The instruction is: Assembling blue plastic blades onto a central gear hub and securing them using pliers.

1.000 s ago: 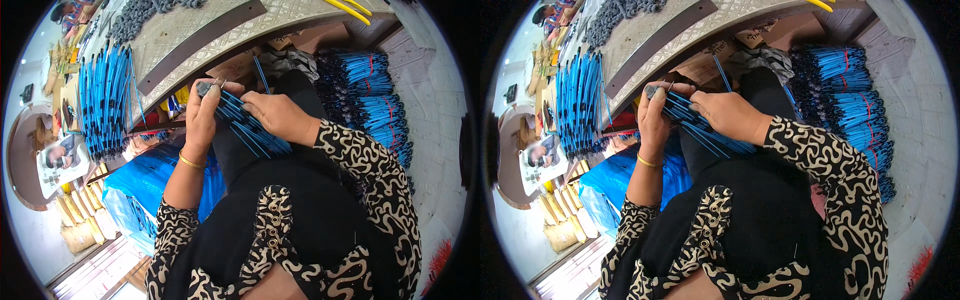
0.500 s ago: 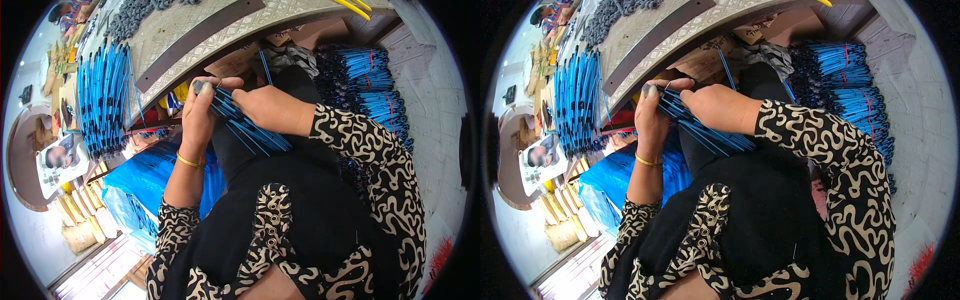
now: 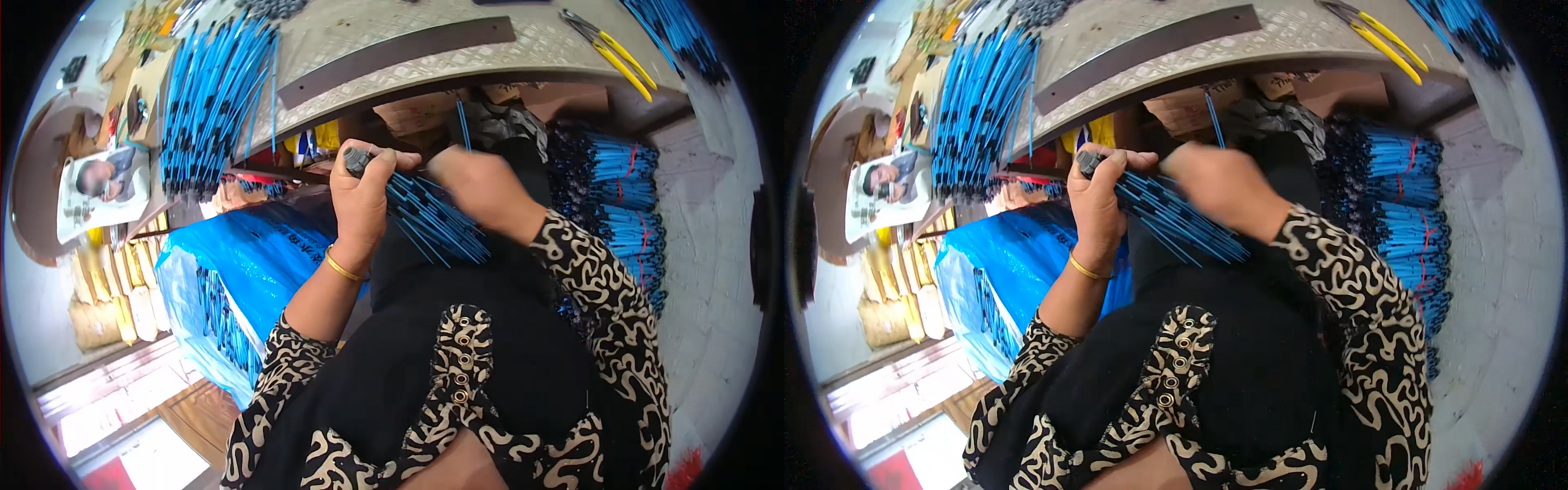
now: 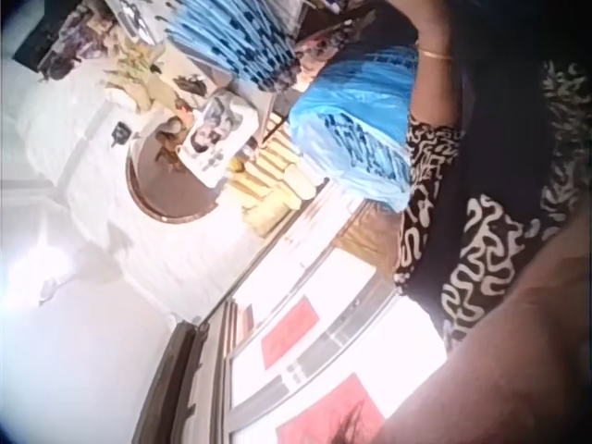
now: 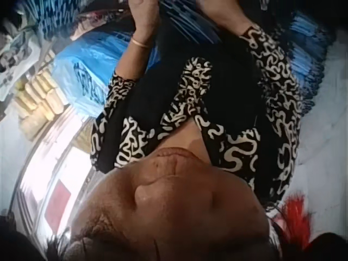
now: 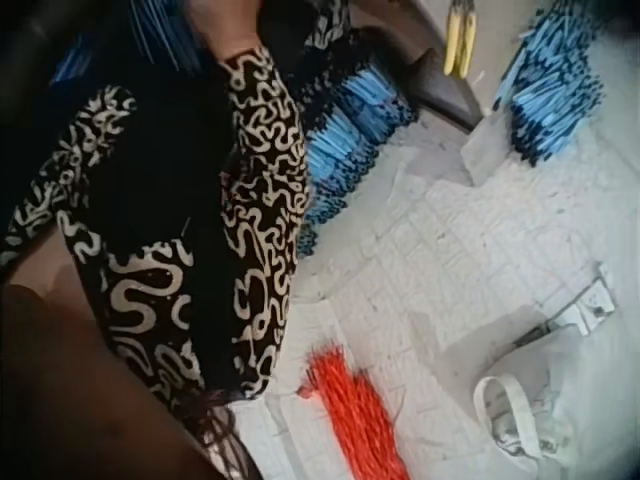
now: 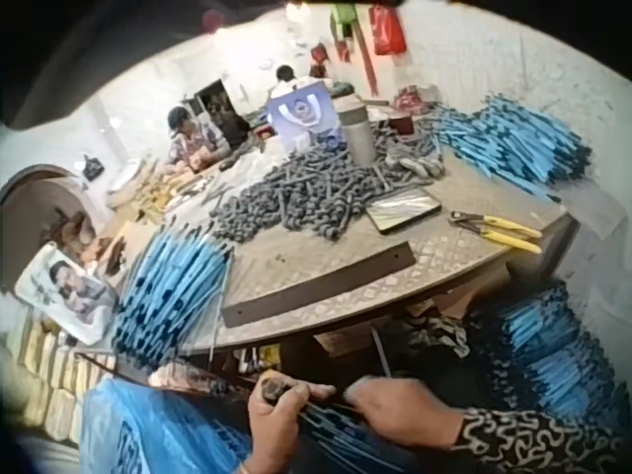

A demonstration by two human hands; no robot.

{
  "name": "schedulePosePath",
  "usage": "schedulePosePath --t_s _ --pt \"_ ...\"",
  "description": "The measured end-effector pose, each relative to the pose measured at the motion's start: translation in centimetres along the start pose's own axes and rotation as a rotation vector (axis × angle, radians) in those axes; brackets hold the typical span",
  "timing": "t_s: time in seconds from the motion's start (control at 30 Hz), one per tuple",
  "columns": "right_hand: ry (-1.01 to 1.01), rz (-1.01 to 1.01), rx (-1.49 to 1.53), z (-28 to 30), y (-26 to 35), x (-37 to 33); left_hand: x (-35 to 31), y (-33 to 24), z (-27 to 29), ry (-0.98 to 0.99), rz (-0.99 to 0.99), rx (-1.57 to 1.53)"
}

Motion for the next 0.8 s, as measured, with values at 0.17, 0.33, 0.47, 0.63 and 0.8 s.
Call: schedulePosePath --t_s 0.17,0.33,0.47,0.63,0.8 --pt "-0.012 -0.693 0.401 -5.6 -9.5 -4.1 -1.9 -0.2 1.7 -0.018 -0.089 -0.109" --pt "0.340 -0.283 0.551 -8.2 -2.8 -3.5 -3.2 -2.2 2.2 0.032 -0.200 -0.249" --pt "0.328 -0.187 0.277 -2.0 1.4 1.1 -2.6 -7.3 0.6 0.230 -0.340 -0.159" --pt "0.006 -0.110 0.250 2.7 7.1 4.1 -2.2 -6.2 1.3 0.221 -0.273 0.236" --pt "-0.084 0.252 0.057 2.6 8.5 4.4 -1.4 -4.5 0.7 0.301 -0.312 0.367"
Point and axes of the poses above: each hand's wrist, its own x-axis towards the middle knuckle, its own z-axis out of the back of the hand, y = z × x, the point moved 4 cm from there along x, towards the middle knuckle, and after that the axes turned 5 degrees about -x, right-handed, at the moved point
